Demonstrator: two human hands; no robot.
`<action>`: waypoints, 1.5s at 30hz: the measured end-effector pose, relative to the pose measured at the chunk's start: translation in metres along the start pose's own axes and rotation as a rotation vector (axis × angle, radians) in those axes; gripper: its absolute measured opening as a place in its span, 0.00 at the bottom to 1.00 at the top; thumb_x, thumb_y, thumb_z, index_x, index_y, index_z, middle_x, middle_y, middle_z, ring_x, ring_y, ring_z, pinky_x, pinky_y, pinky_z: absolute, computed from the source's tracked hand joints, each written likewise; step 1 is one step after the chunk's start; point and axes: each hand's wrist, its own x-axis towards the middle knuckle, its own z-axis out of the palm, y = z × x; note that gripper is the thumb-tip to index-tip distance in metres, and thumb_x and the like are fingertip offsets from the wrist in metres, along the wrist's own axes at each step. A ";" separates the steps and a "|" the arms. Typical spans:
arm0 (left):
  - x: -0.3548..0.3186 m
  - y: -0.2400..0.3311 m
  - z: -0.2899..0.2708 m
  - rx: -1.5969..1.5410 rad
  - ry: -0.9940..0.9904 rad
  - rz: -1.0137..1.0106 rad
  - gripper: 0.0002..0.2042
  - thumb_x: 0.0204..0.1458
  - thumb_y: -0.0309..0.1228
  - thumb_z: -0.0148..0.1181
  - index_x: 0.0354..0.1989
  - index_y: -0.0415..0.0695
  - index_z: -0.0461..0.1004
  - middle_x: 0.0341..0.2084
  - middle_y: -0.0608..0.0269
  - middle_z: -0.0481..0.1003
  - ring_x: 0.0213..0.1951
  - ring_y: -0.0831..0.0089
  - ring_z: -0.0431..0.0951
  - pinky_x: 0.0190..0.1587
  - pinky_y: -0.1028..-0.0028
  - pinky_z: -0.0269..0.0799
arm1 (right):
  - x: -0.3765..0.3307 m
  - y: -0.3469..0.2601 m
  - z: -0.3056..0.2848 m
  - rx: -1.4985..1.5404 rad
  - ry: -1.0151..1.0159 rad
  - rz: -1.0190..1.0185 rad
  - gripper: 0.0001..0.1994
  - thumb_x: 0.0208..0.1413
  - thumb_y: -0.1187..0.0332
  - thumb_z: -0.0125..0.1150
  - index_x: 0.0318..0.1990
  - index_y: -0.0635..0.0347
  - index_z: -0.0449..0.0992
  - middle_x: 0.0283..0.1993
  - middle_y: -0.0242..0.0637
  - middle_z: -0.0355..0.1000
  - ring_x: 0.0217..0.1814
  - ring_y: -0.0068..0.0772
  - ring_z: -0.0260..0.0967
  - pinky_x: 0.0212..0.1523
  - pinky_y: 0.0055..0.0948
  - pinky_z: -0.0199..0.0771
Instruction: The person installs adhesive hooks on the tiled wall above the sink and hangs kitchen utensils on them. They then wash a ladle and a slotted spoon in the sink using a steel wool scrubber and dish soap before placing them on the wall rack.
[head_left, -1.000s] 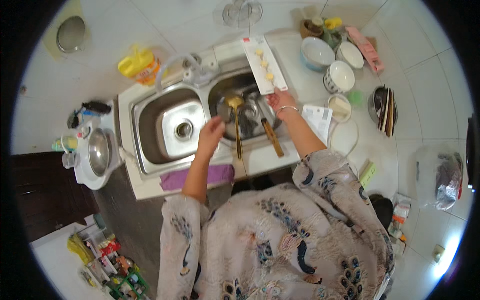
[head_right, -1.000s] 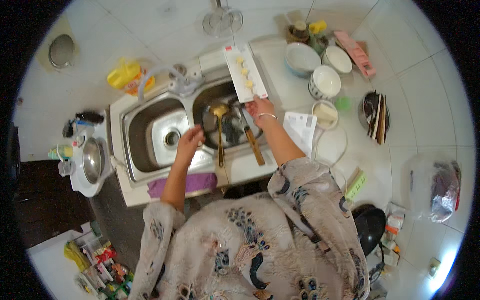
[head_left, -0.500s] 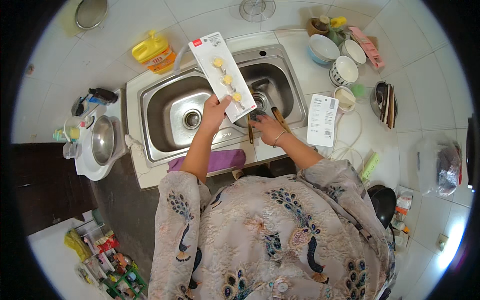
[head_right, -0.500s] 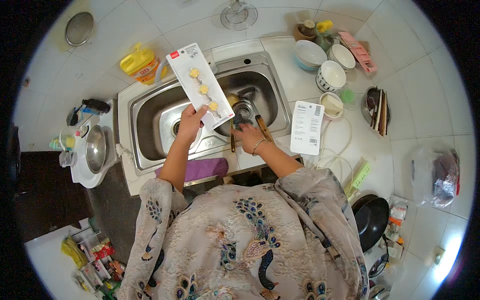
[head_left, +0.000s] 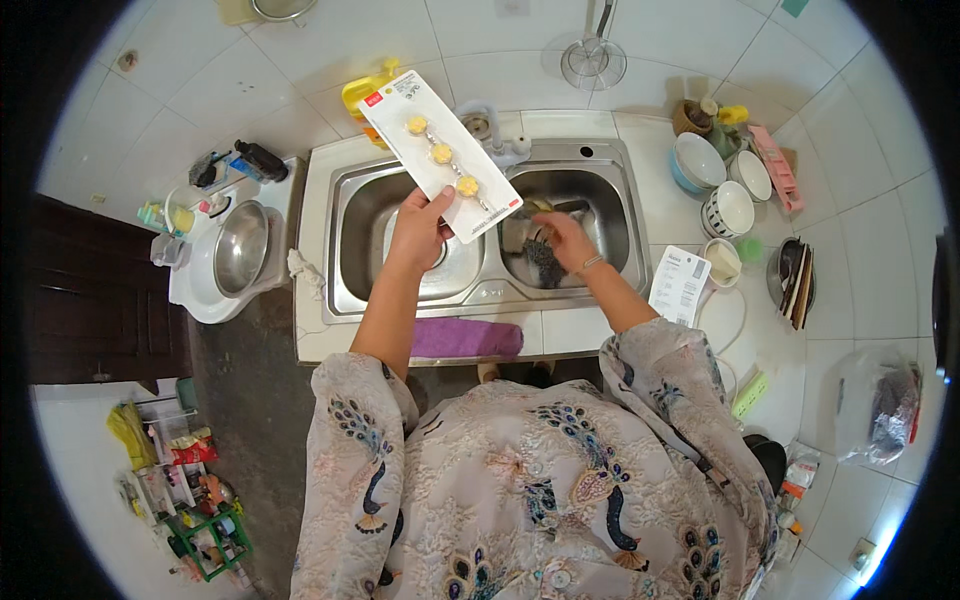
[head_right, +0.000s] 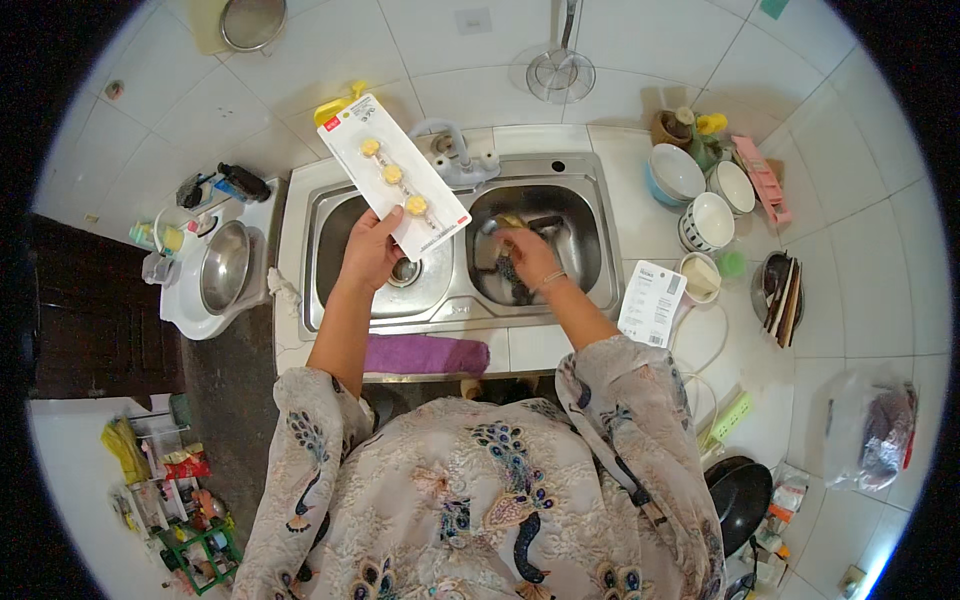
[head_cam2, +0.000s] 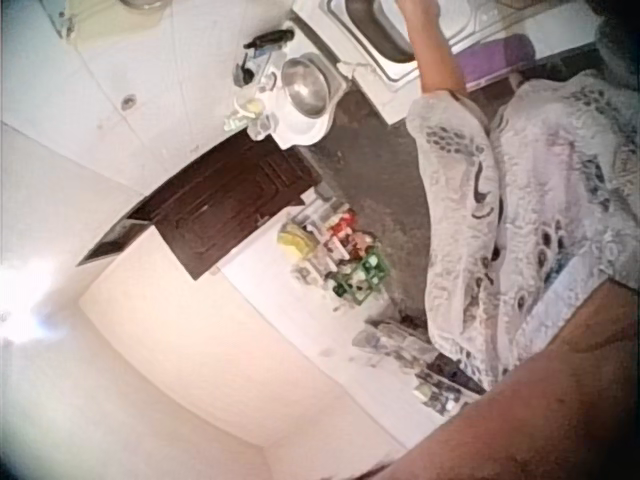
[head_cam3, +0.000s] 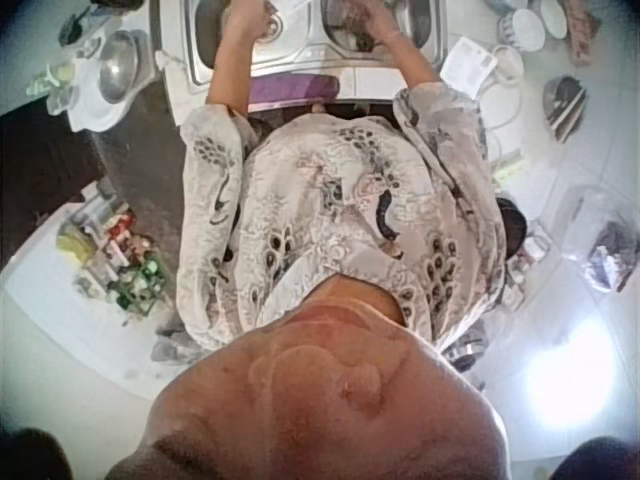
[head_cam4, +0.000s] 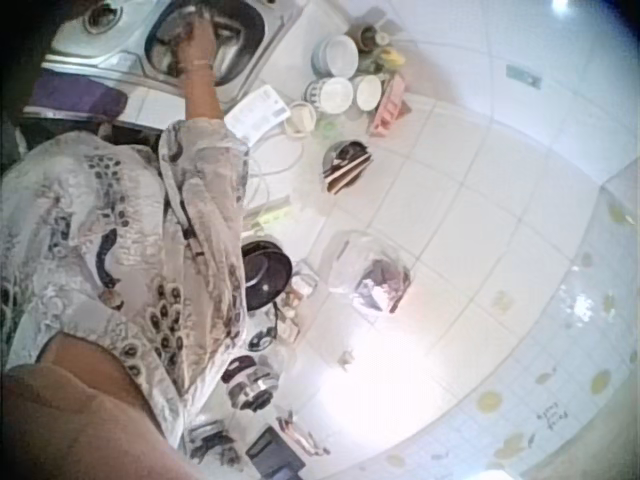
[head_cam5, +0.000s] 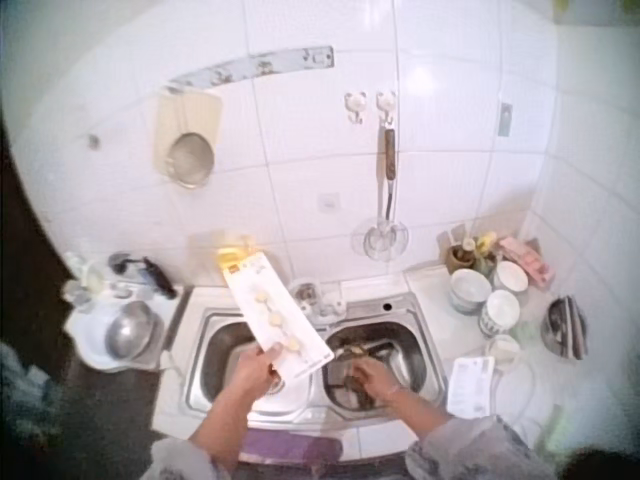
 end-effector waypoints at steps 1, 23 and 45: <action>-0.002 0.002 0.003 -0.008 0.028 0.018 0.10 0.53 0.29 0.53 0.43 0.41 0.67 0.35 0.63 0.74 0.33 0.74 0.76 0.33 0.75 0.73 | 0.011 0.001 -0.004 0.118 0.136 0.016 0.16 0.53 0.76 0.49 0.50 0.54 0.69 0.46 0.37 0.71 0.47 0.34 0.69 0.47 0.29 0.67; 0.032 0.017 0.037 0.118 0.068 0.294 0.06 0.52 0.32 0.55 0.35 0.43 0.71 0.21 0.71 0.71 0.17 0.86 0.63 0.17 0.84 0.56 | 0.077 -0.155 -0.040 0.420 -0.029 0.333 0.13 0.57 0.63 0.48 0.35 0.64 0.74 0.16 0.28 0.65 0.16 0.18 0.63 0.19 0.19 0.61; 0.039 0.011 0.032 0.072 0.170 0.345 0.05 0.52 0.28 0.54 0.35 0.40 0.72 0.23 0.70 0.72 0.19 0.86 0.65 0.19 0.83 0.58 | 0.080 -0.151 -0.043 0.613 -0.141 0.390 0.14 0.59 0.60 0.46 0.38 0.61 0.73 0.16 0.28 0.65 0.14 0.14 0.57 0.16 0.15 0.58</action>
